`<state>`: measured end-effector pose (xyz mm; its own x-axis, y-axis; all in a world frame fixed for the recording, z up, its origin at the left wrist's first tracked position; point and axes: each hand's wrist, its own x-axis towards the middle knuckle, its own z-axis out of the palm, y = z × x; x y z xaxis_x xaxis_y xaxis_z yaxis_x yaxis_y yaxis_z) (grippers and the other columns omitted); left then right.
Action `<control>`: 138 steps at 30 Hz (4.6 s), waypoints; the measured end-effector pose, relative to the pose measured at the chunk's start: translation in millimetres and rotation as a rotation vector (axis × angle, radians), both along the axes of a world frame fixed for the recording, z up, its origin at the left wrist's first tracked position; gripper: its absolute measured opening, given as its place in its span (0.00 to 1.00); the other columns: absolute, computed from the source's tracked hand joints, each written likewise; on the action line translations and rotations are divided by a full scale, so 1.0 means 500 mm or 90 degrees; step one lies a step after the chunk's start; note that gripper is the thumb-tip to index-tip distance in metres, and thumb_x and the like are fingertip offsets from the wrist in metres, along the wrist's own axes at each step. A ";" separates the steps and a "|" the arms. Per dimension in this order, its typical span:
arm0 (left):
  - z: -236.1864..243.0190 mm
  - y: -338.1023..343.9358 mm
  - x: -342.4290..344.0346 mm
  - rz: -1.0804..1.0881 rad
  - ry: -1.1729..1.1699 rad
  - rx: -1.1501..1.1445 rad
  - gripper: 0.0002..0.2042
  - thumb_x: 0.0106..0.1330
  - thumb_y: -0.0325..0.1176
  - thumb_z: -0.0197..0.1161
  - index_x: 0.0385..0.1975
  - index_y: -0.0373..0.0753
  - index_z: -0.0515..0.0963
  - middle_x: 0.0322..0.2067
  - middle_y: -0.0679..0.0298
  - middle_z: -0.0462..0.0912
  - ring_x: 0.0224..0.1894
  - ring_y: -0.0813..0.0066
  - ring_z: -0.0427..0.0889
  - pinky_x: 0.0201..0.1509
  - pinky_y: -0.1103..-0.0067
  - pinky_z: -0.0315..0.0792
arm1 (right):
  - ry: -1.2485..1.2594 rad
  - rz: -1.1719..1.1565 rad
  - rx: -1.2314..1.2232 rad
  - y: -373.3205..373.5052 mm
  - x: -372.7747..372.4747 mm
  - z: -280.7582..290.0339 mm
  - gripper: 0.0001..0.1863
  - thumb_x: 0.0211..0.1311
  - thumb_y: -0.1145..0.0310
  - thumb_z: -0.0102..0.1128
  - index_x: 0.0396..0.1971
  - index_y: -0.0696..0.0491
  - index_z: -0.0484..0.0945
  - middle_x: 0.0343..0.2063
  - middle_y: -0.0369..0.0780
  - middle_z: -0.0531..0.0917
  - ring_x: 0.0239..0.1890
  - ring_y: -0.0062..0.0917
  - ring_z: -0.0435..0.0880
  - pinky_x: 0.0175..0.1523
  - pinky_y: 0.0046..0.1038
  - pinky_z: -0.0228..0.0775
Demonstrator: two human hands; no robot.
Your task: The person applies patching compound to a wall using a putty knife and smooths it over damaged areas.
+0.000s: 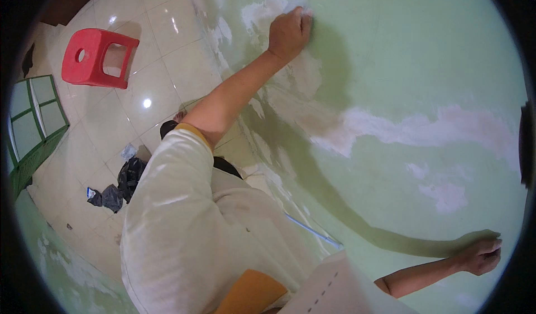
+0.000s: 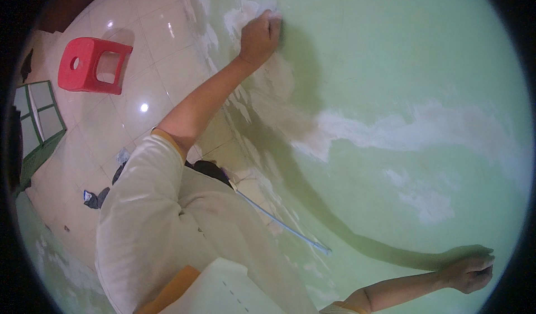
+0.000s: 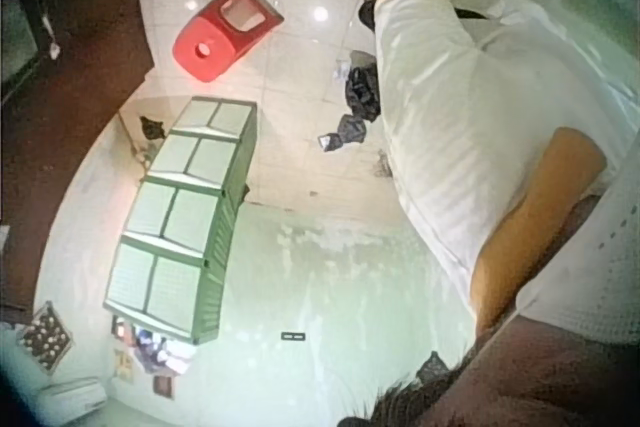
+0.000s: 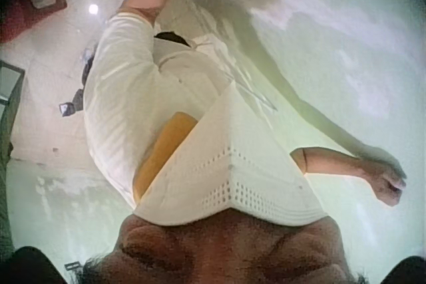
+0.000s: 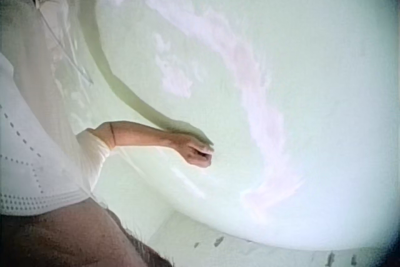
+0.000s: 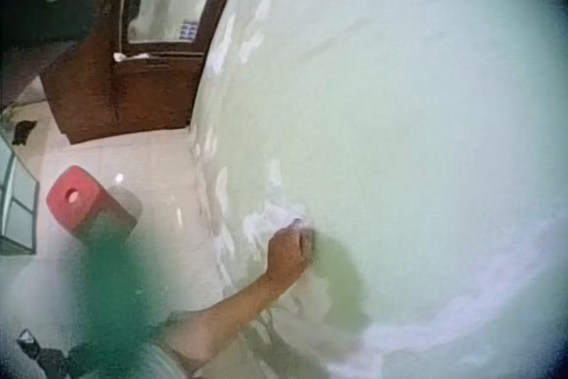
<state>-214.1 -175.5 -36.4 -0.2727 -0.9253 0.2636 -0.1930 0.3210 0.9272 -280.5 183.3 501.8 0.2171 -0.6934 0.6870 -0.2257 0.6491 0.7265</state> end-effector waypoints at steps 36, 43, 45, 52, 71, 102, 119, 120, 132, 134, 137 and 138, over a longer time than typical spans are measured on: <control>-0.037 -0.069 -0.011 0.109 0.103 -0.035 0.13 0.66 0.39 0.50 0.29 0.36 0.75 0.25 0.46 0.78 0.31 0.45 0.77 0.36 0.59 0.69 | 0.012 0.011 -0.036 0.011 0.000 -0.005 0.15 0.62 0.60 0.61 0.26 0.58 0.80 0.25 0.40 0.81 0.27 0.28 0.78 0.34 0.29 0.73; -0.230 -0.085 -0.036 0.186 0.020 0.305 0.19 0.68 0.43 0.45 0.40 0.34 0.77 0.37 0.45 0.81 0.43 0.44 0.78 0.49 0.62 0.70 | -0.008 0.054 -0.013 0.023 -0.005 0.008 0.15 0.60 0.60 0.62 0.24 0.57 0.81 0.24 0.40 0.81 0.26 0.28 0.78 0.32 0.28 0.73; -0.390 -0.107 -0.025 0.183 -0.055 0.429 0.22 0.68 0.46 0.42 0.43 0.34 0.77 0.39 0.44 0.80 0.45 0.44 0.77 0.50 0.62 0.69 | -0.019 0.084 -0.033 0.012 -0.023 0.007 0.14 0.61 0.60 0.62 0.24 0.57 0.81 0.24 0.40 0.81 0.27 0.27 0.78 0.33 0.28 0.73; -0.202 -0.137 -0.049 0.225 0.041 0.262 0.22 0.68 0.48 0.42 0.43 0.37 0.77 0.38 0.46 0.81 0.45 0.44 0.77 0.50 0.60 0.70 | 0.039 -0.031 -0.015 0.029 -0.014 0.020 0.15 0.63 0.59 0.59 0.26 0.57 0.81 0.24 0.40 0.81 0.29 0.27 0.79 0.34 0.28 0.73; -0.297 -0.181 -0.042 0.196 -0.026 0.323 0.24 0.69 0.50 0.39 0.45 0.37 0.76 0.39 0.45 0.81 0.44 0.44 0.78 0.50 0.60 0.70 | 0.030 0.004 -0.041 0.033 -0.026 0.027 0.17 0.60 0.58 0.62 0.24 0.58 0.81 0.26 0.40 0.82 0.29 0.28 0.79 0.35 0.30 0.74; -0.326 -0.210 -0.039 0.235 0.023 0.331 0.20 0.69 0.46 0.44 0.36 0.36 0.77 0.33 0.46 0.81 0.40 0.44 0.78 0.45 0.59 0.70 | -0.019 0.039 -0.090 0.015 -0.017 -0.001 0.16 0.60 0.58 0.62 0.24 0.58 0.80 0.24 0.40 0.81 0.29 0.28 0.78 0.36 0.29 0.73; -0.311 -0.191 -0.043 0.343 0.032 0.291 0.19 0.67 0.44 0.44 0.37 0.36 0.78 0.32 0.48 0.82 0.38 0.45 0.80 0.44 0.59 0.71 | -0.013 0.035 -0.061 0.002 -0.013 -0.007 0.16 0.59 0.60 0.64 0.23 0.58 0.79 0.24 0.40 0.80 0.25 0.26 0.77 0.33 0.27 0.74; -0.328 -0.182 -0.045 0.329 0.009 0.304 0.19 0.67 0.44 0.44 0.37 0.36 0.78 0.32 0.48 0.82 0.38 0.45 0.80 0.44 0.59 0.71 | -0.015 0.038 -0.049 0.009 -0.014 0.001 0.16 0.59 0.60 0.64 0.22 0.58 0.79 0.24 0.40 0.80 0.25 0.26 0.77 0.33 0.27 0.74; 0.005 0.012 0.000 0.065 0.160 -0.132 0.11 0.62 0.38 0.55 0.25 0.37 0.74 0.19 0.53 0.75 0.26 0.47 0.75 0.33 0.61 0.69 | -0.011 0.077 -0.036 0.041 -0.033 0.017 0.15 0.59 0.61 0.63 0.21 0.58 0.80 0.22 0.39 0.80 0.27 0.27 0.77 0.33 0.27 0.72; -0.002 0.030 0.006 0.024 0.184 -0.156 0.12 0.63 0.39 0.54 0.27 0.36 0.75 0.21 0.52 0.77 0.28 0.48 0.76 0.35 0.61 0.70 | 0.017 0.036 -0.035 0.042 -0.026 0.021 0.15 0.59 0.60 0.63 0.21 0.58 0.80 0.22 0.40 0.80 0.27 0.28 0.78 0.33 0.27 0.72; -0.108 0.002 -0.016 0.104 0.090 0.182 0.14 0.65 0.39 0.52 0.33 0.34 0.77 0.26 0.50 0.80 0.33 0.48 0.79 0.40 0.61 0.71 | -0.028 0.061 -0.073 0.026 -0.015 0.003 0.16 0.59 0.59 0.63 0.22 0.58 0.80 0.22 0.40 0.80 0.28 0.29 0.78 0.34 0.28 0.72; -0.158 -0.015 -0.019 0.145 0.055 0.240 0.15 0.66 0.40 0.51 0.36 0.33 0.76 0.29 0.49 0.81 0.35 0.48 0.79 0.42 0.61 0.71 | -0.017 0.047 -0.062 0.026 -0.018 0.008 0.16 0.60 0.59 0.62 0.23 0.58 0.80 0.23 0.40 0.80 0.28 0.29 0.78 0.34 0.28 0.73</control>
